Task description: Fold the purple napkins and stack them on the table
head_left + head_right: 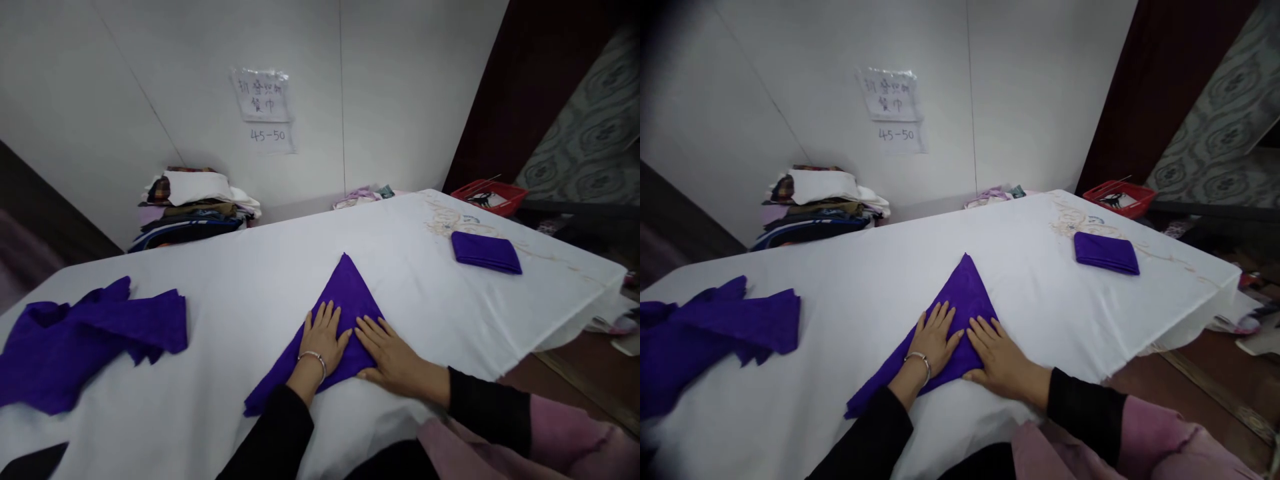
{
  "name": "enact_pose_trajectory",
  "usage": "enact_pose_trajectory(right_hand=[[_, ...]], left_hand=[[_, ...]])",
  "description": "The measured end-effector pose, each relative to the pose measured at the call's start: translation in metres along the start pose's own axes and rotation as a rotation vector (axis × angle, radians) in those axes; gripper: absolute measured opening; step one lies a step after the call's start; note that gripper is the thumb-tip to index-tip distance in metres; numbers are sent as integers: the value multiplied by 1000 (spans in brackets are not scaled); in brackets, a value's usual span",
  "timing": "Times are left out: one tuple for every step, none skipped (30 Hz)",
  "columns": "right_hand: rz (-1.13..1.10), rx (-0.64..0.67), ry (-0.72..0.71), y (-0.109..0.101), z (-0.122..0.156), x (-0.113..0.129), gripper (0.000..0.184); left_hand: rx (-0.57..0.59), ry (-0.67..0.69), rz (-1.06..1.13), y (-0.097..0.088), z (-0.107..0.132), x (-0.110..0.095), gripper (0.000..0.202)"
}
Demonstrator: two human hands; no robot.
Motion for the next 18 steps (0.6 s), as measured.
enact_pose_trajectory(right_hand=[[18,-14,4,1,6,-5,78],[33,-30,7,2,12,-8,77],[46,-46,9,1,18,-11,76],[56,-59,13,1,24,-14,75],[66,-70,17,1,30,-15,74],[76,-77,21,1,36,-17,73],[86,-82,25,1,42,-18,72],[97,-85,29,2,47,-20,71],[109,-87,33,2,52,-21,70],[121,-89,36,2,56,-22,69],[132,-95,34,0,59,-21,68],[143,-105,27,-3,60,-19,68],[151,-120,14,-9,60,-15,68],[157,-138,-6,-15,58,-9,68],[159,-157,-31,-22,53,-1,68],[158,-174,-58,-29,47,7,69],[152,-189,-84,-35,39,15,69],[144,-199,-109,-39,30,22,70]], left_hand=[[-2,-1,6,-1,0,-1,59],[-4,-1,10,-2,0,-1,59],[-4,-2,14,-3,0,-2,59],[-3,-3,17,-3,-1,-2,59],[0,-4,20,-3,-1,-2,59],[4,-6,23,-3,-1,-2,59],[10,-8,27,-3,-1,-1,59],[15,-9,33,-2,-1,-1,60],[20,-9,41,-2,-1,-2,60],[24,-7,50,-2,-1,-2,61],[28,-5,60,-3,-1,-3,62],[32,-2,69,-3,-1,-4,63],[36,-1,76,-2,0,-4,64],[41,-2,81,-2,0,-5,65],[47,-5,83,-2,0,-5,65],[52,-9,83,-1,0,-5,65],[59,-13,83,-1,0,-4,65],[66,-14,85,0,-1,-4,65]])
Point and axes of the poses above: each hand's wrist, its own z-axis away from the middle knuckle, its own y-axis out of the palm, x = y × z, the point moved 8 cm from there along -z, towards the middle knuckle, and after that the axes turned 1 degree about -y, right-handed, at the moved point
